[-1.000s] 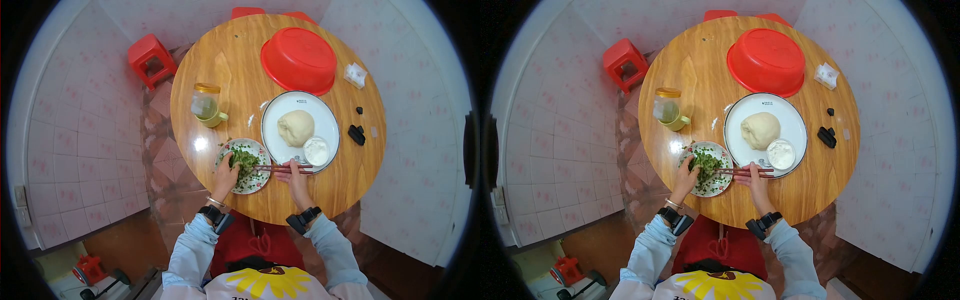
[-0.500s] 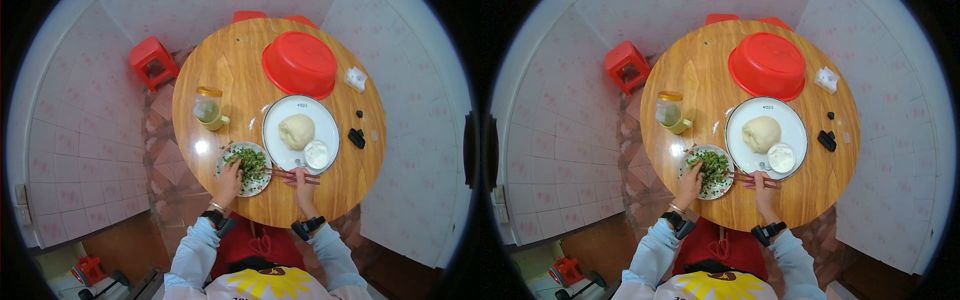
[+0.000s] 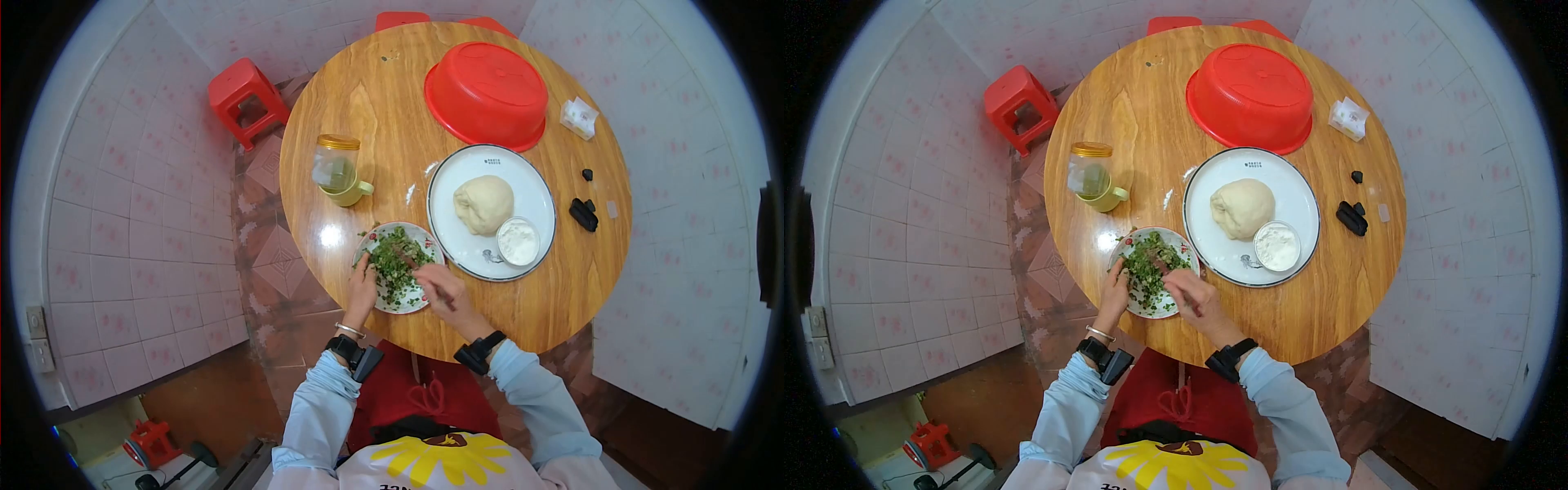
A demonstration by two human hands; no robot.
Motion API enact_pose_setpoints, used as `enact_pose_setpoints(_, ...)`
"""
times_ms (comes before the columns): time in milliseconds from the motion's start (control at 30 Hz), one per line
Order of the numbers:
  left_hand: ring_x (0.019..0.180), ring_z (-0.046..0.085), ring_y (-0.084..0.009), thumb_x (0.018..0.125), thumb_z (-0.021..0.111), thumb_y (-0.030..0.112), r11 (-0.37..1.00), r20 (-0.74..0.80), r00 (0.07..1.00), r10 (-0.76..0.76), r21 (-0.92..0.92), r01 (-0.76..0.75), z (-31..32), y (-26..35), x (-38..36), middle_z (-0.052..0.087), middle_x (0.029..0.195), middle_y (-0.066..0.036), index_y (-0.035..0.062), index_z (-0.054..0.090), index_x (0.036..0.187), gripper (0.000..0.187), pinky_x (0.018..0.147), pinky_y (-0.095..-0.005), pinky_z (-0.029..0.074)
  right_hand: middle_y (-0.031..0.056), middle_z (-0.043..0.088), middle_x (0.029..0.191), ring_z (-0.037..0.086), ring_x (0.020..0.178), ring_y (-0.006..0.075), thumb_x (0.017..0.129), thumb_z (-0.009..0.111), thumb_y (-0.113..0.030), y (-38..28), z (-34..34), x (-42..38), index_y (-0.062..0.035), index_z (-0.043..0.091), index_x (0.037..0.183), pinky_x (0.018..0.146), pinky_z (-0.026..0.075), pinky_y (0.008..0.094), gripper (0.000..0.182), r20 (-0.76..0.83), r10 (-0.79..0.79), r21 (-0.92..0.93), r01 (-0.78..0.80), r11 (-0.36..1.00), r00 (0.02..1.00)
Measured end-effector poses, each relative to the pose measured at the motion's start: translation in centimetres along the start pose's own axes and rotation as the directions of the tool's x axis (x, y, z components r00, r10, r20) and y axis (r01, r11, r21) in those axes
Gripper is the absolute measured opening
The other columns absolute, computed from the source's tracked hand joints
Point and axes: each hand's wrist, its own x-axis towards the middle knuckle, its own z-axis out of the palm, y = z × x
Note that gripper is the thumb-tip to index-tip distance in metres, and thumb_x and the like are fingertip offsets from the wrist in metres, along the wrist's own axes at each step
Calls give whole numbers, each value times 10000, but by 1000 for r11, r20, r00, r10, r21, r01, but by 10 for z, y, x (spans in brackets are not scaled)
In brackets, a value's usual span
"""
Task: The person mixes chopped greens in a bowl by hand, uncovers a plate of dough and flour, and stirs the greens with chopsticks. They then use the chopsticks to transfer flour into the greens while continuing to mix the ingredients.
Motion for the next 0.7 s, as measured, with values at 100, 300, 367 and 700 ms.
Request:
enact_pose_setpoints(100, 1189, 478, -329, 911, 422, 140, 999, -23, 999, -34, -13, 34, -3, -1, -3, 506, 1258, -253, -55, 434, 1290, 426, 1006, -354, 350, 119, 641, 942, 621, 875, 296, 779, 667, -52, -2, -5, -12, -33, 626, 937, 731, 501, 330, 164, 209, -198, -146, 231, 962, 958)
enact_pose_setpoints(300, 1190, 482, -308, 915, 422, 139, 999, 22, 999, -40, -37, 40, -6, -4, -6, 510, 1261, -237, -52, 438, 1286, 418, 1005, -339, 352, 115, 612, 1063, 619, 928, 260, 764, 677, -97, 8, -46, -33, -65, 618, 975, 731, 489, 335, 221, 617, -336, -205, 557, 805, 712)
enact_pose_setpoints(367, 1189, 482, -306, 917, 425, 142, 999, 30, 999, -40, -20, 41, -7, -4, -5, 511, 1263, -232, -45, 443, 1285, 413, 1003, -339, 354, 124, 595, 1097, 617, 920, 269, 786, 664, -120, 10, -56, -35, -76, 612, 1001, 718, 495, 337, 225, 660, -314, -202, 564, 801, 682)
enact_pose_setpoints(700, 1185, 488, -316, 924, 436, 169, 999, 41, 998, -45, 25, 44, -4, 4, -4, 518, 1258, -230, -21, 473, 1271, 397, 992, -344, 366, 136, 534, 1028, 613, 853, 189, 904, 461, -57, -13, -59, -38, -15, 574, 1023, 644, 507, 271, 170, 134, 152, 168, -174, 970, 979)
